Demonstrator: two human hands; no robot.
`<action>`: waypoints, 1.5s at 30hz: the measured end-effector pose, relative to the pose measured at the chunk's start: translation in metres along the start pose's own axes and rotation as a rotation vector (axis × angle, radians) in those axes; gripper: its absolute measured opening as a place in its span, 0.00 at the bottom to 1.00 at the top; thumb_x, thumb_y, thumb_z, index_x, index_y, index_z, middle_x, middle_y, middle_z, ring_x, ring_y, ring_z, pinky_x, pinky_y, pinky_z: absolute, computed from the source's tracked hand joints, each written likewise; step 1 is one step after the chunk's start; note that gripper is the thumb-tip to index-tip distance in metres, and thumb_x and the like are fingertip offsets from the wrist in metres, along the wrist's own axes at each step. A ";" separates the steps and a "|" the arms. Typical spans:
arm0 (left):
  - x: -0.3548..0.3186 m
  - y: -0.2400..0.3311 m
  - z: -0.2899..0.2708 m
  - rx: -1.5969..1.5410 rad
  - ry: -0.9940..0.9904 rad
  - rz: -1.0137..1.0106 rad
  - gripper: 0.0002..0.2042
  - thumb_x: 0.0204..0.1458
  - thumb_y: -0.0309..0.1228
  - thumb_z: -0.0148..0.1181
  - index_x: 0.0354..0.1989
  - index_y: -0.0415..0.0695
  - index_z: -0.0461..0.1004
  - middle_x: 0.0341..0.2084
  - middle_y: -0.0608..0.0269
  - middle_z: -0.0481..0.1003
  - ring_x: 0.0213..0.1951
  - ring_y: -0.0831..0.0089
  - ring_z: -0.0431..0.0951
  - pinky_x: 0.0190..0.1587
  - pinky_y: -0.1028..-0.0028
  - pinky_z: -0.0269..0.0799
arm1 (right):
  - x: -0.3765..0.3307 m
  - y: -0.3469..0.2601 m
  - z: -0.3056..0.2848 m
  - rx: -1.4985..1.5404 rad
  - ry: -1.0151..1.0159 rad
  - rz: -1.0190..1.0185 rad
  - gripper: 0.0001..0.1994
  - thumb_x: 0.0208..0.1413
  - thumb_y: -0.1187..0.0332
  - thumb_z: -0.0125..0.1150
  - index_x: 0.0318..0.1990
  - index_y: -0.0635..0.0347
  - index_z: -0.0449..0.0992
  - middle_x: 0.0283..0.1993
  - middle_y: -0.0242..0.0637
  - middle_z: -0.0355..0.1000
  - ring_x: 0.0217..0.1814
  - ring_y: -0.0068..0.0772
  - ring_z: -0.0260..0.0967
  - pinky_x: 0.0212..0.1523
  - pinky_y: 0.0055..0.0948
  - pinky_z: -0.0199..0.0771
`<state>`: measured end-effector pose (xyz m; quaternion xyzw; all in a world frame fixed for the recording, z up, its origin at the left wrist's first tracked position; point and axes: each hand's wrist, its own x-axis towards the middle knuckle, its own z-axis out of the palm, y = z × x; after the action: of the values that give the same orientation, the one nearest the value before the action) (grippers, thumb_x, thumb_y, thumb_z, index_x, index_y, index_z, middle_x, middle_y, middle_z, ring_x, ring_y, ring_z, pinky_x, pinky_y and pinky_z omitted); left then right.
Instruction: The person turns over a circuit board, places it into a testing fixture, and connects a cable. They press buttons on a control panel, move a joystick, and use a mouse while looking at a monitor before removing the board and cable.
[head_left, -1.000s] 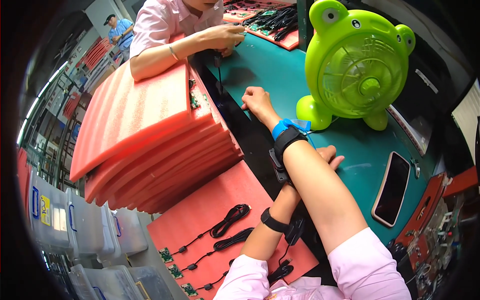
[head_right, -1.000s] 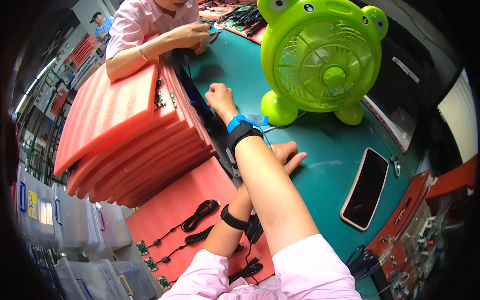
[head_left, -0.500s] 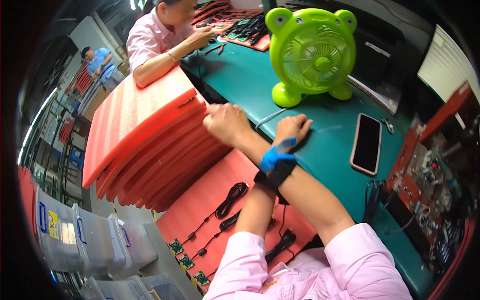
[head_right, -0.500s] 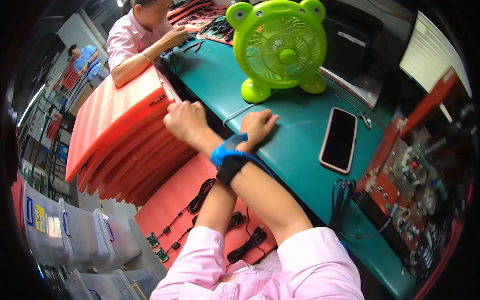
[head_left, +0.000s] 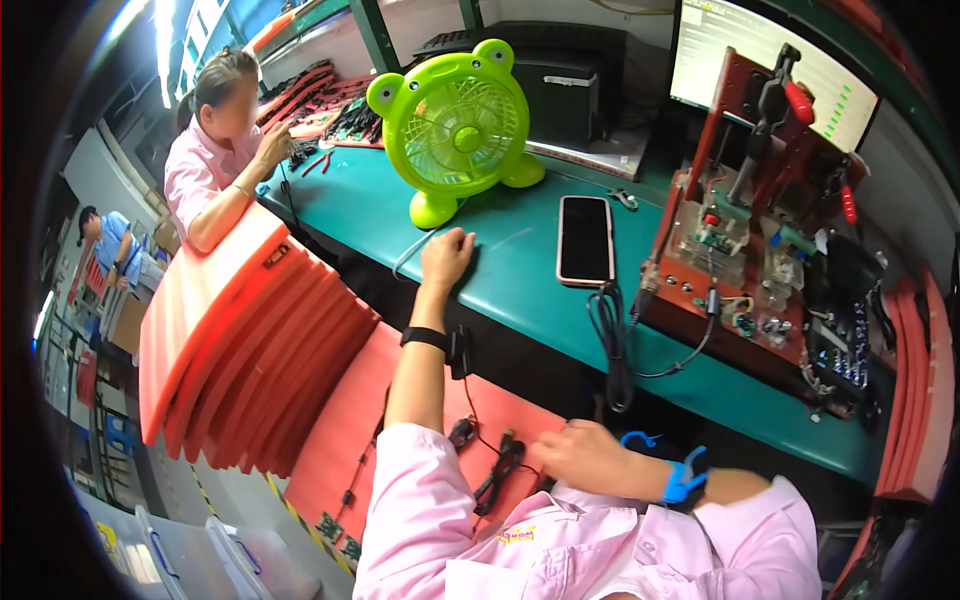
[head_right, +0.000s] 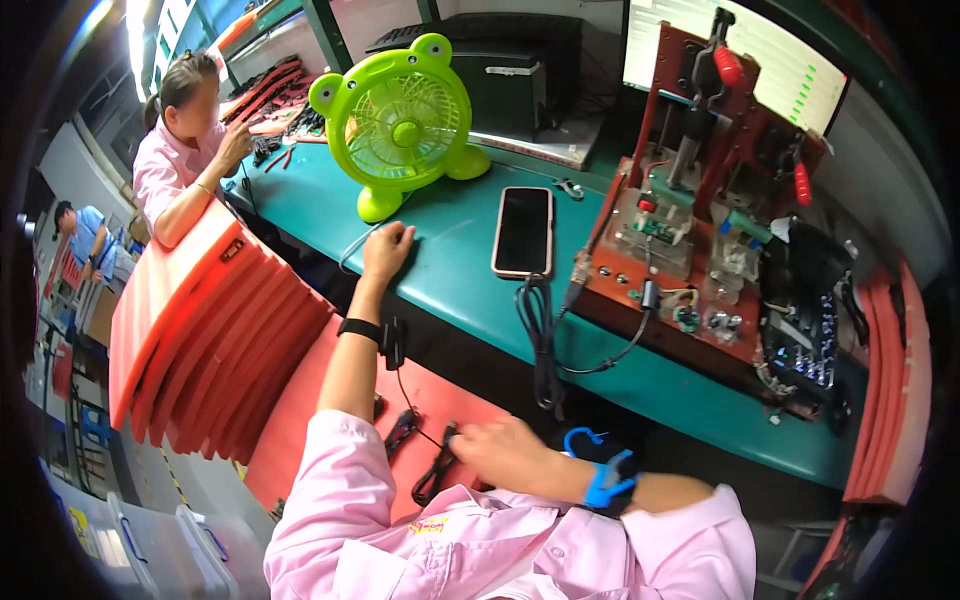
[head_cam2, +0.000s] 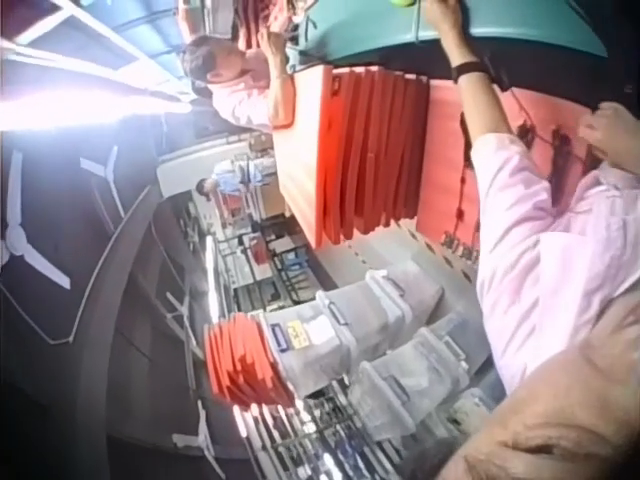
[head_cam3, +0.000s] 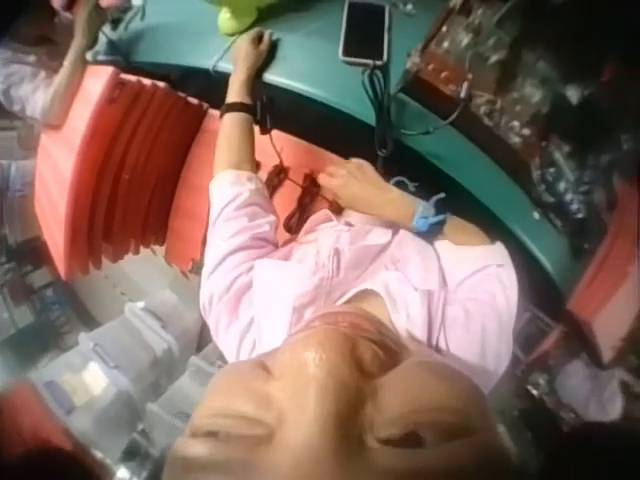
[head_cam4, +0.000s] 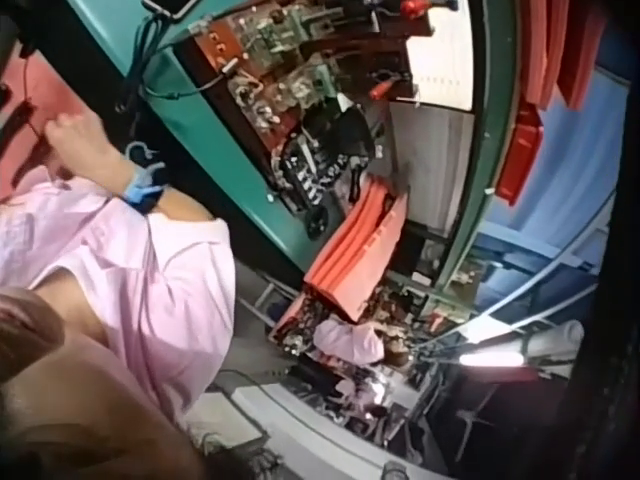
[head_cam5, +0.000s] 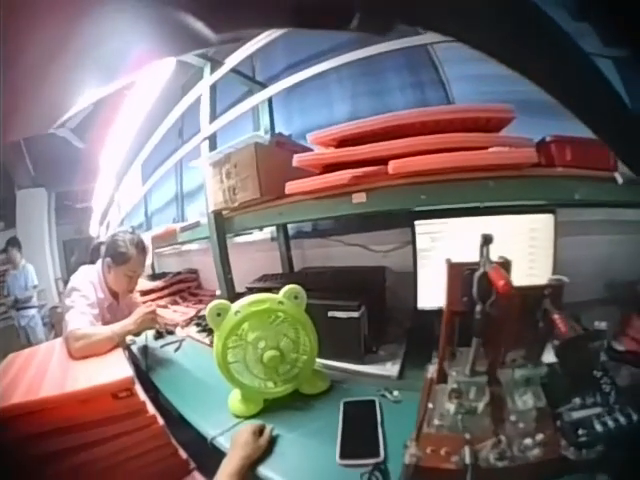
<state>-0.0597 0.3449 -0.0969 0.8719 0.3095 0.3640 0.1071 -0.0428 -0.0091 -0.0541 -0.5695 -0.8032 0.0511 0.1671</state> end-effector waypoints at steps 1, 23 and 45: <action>0.000 0.002 0.002 -0.012 0.051 -0.002 0.14 0.46 0.41 0.55 0.19 0.43 0.69 0.15 0.53 0.70 0.22 0.52 0.70 0.22 0.60 0.63 | -0.031 0.008 -0.005 -0.001 -0.061 0.109 0.02 0.39 0.73 0.51 0.23 0.58 0.70 0.27 0.37 0.70 0.27 0.35 0.71 0.25 0.32 0.67; -0.230 0.220 0.015 -1.531 -0.463 -0.920 0.27 0.53 0.55 0.34 0.44 0.42 0.61 0.31 0.51 0.73 0.25 0.63 0.75 0.27 0.70 0.73 | -0.199 0.093 -0.023 0.570 0.752 0.423 0.03 0.52 0.76 0.48 0.30 0.66 0.69 0.22 0.37 0.69 0.17 0.23 0.65 0.18 0.20 0.62; -0.059 0.314 -0.037 0.032 -0.287 0.443 0.11 0.42 0.26 0.56 0.36 0.42 0.72 0.34 0.56 0.70 0.39 0.57 0.69 0.42 0.67 0.64 | -0.189 0.084 -0.024 0.508 0.937 0.522 0.09 0.50 0.71 0.53 0.21 0.64 0.66 0.20 0.40 0.65 0.23 0.43 0.64 0.23 0.34 0.62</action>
<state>0.0269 0.0607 0.0252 0.9627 0.0987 0.2462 0.0537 0.0967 -0.1591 -0.0941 -0.6522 -0.4399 0.0244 0.6169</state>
